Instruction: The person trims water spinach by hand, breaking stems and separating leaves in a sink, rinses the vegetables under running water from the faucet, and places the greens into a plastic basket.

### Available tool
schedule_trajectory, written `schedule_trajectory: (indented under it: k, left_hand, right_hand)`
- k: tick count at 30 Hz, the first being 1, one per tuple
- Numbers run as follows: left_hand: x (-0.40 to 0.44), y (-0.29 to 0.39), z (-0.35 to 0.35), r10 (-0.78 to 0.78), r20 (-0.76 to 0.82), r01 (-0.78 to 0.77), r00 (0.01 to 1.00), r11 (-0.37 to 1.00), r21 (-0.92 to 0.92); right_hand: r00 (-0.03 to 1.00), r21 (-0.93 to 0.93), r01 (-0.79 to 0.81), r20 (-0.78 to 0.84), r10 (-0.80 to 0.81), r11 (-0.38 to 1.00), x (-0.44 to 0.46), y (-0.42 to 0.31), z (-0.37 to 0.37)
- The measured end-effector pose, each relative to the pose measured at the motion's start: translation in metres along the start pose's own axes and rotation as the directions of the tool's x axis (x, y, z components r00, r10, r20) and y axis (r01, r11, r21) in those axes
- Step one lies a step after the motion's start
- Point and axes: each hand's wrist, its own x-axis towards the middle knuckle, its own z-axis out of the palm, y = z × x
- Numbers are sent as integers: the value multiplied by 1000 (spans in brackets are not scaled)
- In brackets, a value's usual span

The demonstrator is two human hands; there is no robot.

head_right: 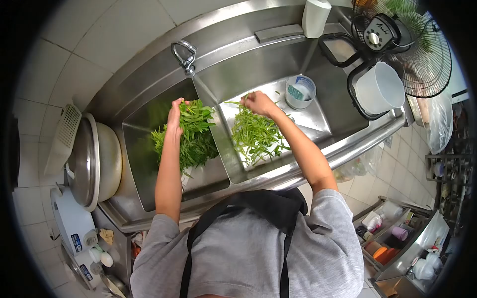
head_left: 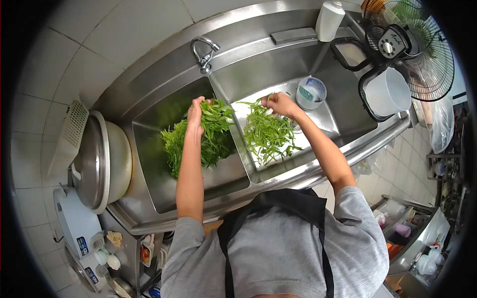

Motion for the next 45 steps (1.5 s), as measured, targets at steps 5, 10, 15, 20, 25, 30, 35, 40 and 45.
schedule_trajectory:
  k: [5, 10, 15, 20, 25, 30, 35, 40, 45]
  left_hand:
    - [8, 4, -11, 86, -21, -88, 996, 990, -108]
    - [9, 18, 10, 56, -54, -49, 997, 991, 123]
    - [39, -1, 38, 3, 197, -3, 980, 1000, 0]
    - [63, -14, 63, -13, 291, -23, 957, 993, 117]
    - [89, -31, 84, -1, 370, -63, 929, 985, 161]
    - [104, -55, 109, 154, 202, -169, 967, 984, 59]
    - [106, -81, 113, 84, 221, -137, 972, 962, 237]
    - [100, -75, 139, 160, 216, -243, 963, 860, 448]
    - [130, -52, 157, 314, 160, -352, 936, 842, 409]
  right_hand:
    - [942, -697, 200, 331, 61, 689, 23, -6, 4]
    - [992, -807, 91, 23, -123, 583, 78, -37, -7]
    - [540, -798, 433, -144, -830, 420, 166, -105, -11]
    - [744, -777, 478, 109, -660, 410, 207, -130, -5]
    - [842, -765, 433, 154, -517, 476, 188, -131, 3]
    - [915, -885, 270, 113, -388, 379, 172, -102, 13]
    - [997, -791, 67, 80, -6, 608, 150, -102, 6]
    - [995, -748, 45, 96, 41, 662, 153, -79, -14]
    - [706, 35, 158, -703, -88, 987, 126, -15, -16]
